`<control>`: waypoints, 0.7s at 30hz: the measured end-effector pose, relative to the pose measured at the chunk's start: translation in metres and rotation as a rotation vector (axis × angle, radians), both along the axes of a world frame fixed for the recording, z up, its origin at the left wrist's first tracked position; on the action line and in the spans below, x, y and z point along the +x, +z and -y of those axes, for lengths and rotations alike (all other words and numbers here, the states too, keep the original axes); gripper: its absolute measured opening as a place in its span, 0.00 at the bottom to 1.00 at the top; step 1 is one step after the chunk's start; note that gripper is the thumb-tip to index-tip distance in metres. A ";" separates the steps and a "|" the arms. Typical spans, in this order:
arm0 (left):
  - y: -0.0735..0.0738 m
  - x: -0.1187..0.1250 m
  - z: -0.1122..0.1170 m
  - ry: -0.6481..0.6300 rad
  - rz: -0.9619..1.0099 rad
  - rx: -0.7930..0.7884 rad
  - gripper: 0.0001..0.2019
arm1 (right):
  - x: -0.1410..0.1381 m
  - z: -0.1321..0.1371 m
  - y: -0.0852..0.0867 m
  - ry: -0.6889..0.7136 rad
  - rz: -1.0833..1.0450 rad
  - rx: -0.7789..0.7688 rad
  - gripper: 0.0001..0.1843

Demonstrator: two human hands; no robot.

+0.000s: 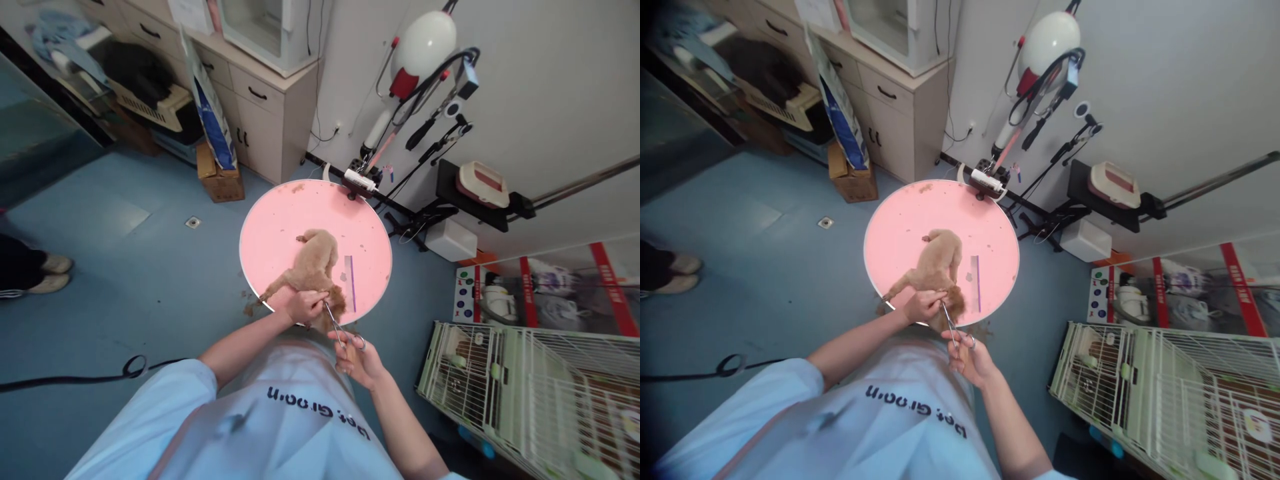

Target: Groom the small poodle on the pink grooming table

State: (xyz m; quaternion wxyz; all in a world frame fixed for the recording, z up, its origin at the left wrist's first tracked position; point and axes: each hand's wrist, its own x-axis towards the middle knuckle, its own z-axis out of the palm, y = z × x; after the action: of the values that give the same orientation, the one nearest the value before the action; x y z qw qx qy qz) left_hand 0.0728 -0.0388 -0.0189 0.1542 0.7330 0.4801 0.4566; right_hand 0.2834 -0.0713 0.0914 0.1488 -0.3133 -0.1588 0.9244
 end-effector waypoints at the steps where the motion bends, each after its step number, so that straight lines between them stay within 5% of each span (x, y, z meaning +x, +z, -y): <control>1: 0.001 0.000 0.000 0.005 -0.001 -0.003 0.15 | -0.001 0.001 -0.001 -0.018 -0.023 -0.026 0.24; 10: 0.004 0.004 0.001 -0.001 0.019 -0.009 0.15 | -0.023 0.010 0.004 -0.223 -0.127 -0.192 0.22; 21: 0.005 0.009 0.000 0.005 0.026 0.008 0.16 | -0.031 0.026 0.009 -0.340 0.063 0.011 0.20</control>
State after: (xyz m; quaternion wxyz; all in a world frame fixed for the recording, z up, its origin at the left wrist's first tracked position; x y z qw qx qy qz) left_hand 0.0821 -0.0386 -0.0139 0.1563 0.7265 0.4779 0.4684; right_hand 0.2528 -0.0974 0.1000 0.2998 -0.3639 -0.1132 0.8746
